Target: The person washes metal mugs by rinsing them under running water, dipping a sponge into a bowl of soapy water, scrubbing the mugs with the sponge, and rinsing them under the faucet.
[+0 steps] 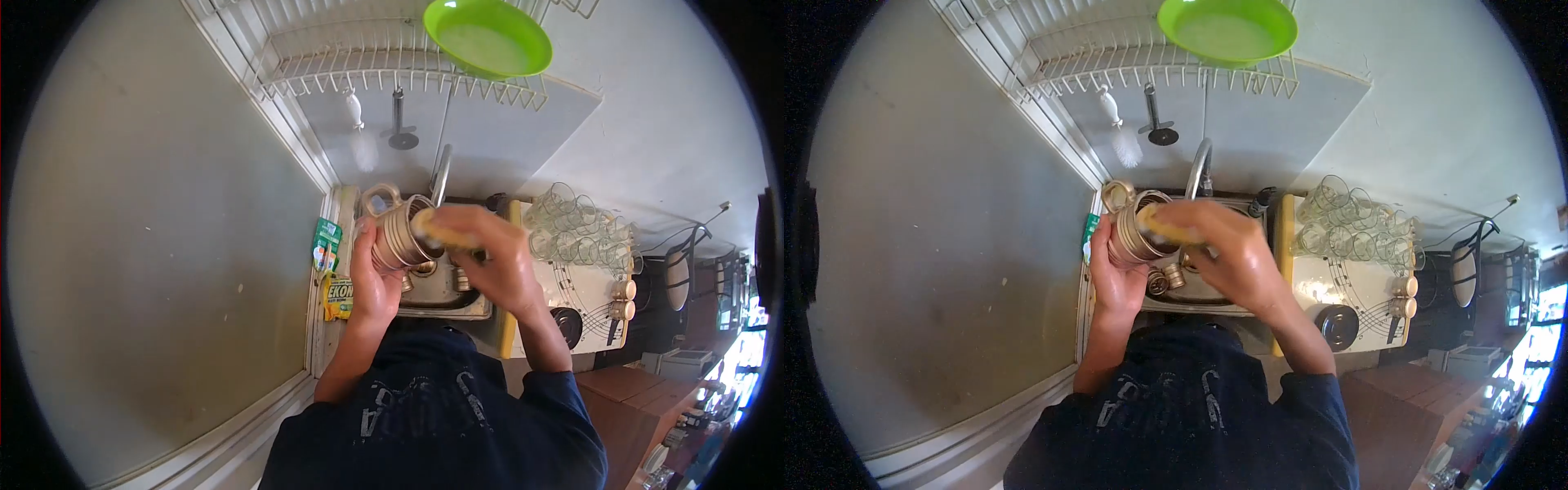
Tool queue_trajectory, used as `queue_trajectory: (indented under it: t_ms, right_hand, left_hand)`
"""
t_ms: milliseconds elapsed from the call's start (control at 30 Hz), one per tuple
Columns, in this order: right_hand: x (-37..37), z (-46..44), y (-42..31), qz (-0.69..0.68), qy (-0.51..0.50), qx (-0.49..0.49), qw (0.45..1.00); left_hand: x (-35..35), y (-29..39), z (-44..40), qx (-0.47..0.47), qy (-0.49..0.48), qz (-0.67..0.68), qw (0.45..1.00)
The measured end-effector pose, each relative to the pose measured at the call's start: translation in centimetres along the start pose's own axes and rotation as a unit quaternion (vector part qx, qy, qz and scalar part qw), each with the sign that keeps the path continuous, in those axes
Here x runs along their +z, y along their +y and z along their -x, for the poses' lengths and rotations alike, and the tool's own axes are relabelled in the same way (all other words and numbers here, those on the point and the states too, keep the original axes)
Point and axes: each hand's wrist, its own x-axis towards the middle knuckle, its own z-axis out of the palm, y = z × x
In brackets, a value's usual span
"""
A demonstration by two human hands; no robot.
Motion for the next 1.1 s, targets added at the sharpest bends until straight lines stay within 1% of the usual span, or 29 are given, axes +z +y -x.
queue_trajectory:
  t_ms: [33,100,133,200,233,300,333,400,433,467,500,533,567,633,667,700,733,767,833,867,933,1033,1067,1100]
  right_hand:
    - [0.2,0.0,-0.3,-0.002,-0.003,0.000,1.000]
    - [0.3,-0.1,-0.8,-0.011,-0.034,0.048,0.998]
    - [0.3,-0.1,-0.7,-0.015,-0.036,0.050,0.998]
    - [0.0,0.0,-0.3,0.020,-0.092,0.034,0.995]
    - [-0.2,0.0,-0.2,0.018,-0.093,0.035,0.995]
    - [-0.6,-0.1,0.0,-0.032,-0.134,0.018,0.990]
    - [-0.7,-0.4,0.2,-0.036,-0.136,0.018,0.990]
    - [-1.2,-1.2,0.4,-0.040,-0.180,0.041,0.982]
    - [-0.9,-1.4,0.3,0.003,-0.167,0.028,0.985]
    - [-0.6,-1.6,0.4,0.002,-0.168,0.029,0.985]
    - [-0.2,-1.8,0.8,0.039,-0.168,-0.014,0.985]
    - [0.1,-2.0,1.0,0.077,-0.167,-0.057,0.981]
    - [0.4,-2.1,1.0,0.076,-0.167,-0.056,0.981]
    - [0.8,-2.4,1.1,0.118,-0.203,-0.104,0.967]
    - [0.8,-2.5,1.1,0.118,-0.203,-0.103,0.967]
    - [0.8,-2.6,1.0,0.082,-0.223,-0.080,0.968]
    - [0.8,-2.8,1.0,0.047,-0.242,-0.058,0.967]
    - [0.9,-2.9,1.3,0.047,-0.242,-0.058,0.967]
    - [1.3,-3.3,2.2,-0.089,-0.259,-0.058,0.960]
    - [1.2,-3.4,2.6,-0.089,-0.258,-0.057,0.960]
    - [0.8,-3.4,3.2,-0.137,-0.322,0.020,0.936]
    - [1.2,-3.7,2.5,-0.106,-0.309,0.020,0.945]
    - [1.6,-3.5,2.6,-0.104,-0.308,0.021,0.946]
    - [2.2,-3.1,2.9,-0.097,-0.286,0.016,0.953]
  left_hand:
    - [-0.2,-0.2,0.0,0.007,-0.009,0.015,1.000]
    - [-0.7,-0.2,0.0,0.015,-0.016,0.029,0.999]
    - [-1.0,-0.1,-0.1,0.013,-0.017,0.023,0.999]
    - [-1.3,0.1,0.0,0.011,-0.014,0.017,1.000]
    - [-1.4,0.2,0.0,0.009,-0.012,0.017,1.000]
    - [-1.4,0.3,-0.1,0.009,-0.008,0.018,1.000]
    - [-1.5,0.4,-0.1,0.005,-0.007,0.014,1.000]
    - [-1.5,0.3,0.0,-0.001,-0.003,0.012,1.000]
    - [-1.4,0.3,0.1,0.012,-0.015,-0.002,1.000]
    - [-1.3,0.3,0.2,0.025,-0.029,-0.016,0.999]
    - [-0.8,0.4,0.3,0.055,-0.026,-0.005,0.998]
    - [-0.6,0.5,0.2,0.053,-0.025,-0.005,0.998]
    - [-0.5,0.7,0.1,0.070,-0.023,-0.022,0.997]
    - [-0.5,0.8,-0.1,0.087,-0.021,-0.039,0.995]
    - [-0.6,0.9,-0.2,0.100,-0.007,-0.068,0.993]
    - [-0.6,0.9,-0.3,0.113,0.007,-0.096,0.989]
    - [-0.9,0.7,-0.5,0.112,0.007,-0.097,0.989]
    - [-1.3,0.5,-0.8,0.109,0.008,-0.090,0.990]
    - [-1.5,0.3,-1.2,0.106,0.007,-0.083,0.991]
    - [-1.4,0.3,-1.3,0.094,0.012,-0.078,0.992]
    - [-1.2,0.0,-1.6,0.079,0.017,-0.072,0.994]
    - [-1.3,-0.6,-1.9,0.097,0.030,-0.102,0.990]
    - [-1.6,-0.9,-2.2,0.079,0.036,-0.093,0.992]
    - [-1.8,-1.0,-2.5,0.063,0.040,-0.084,0.994]
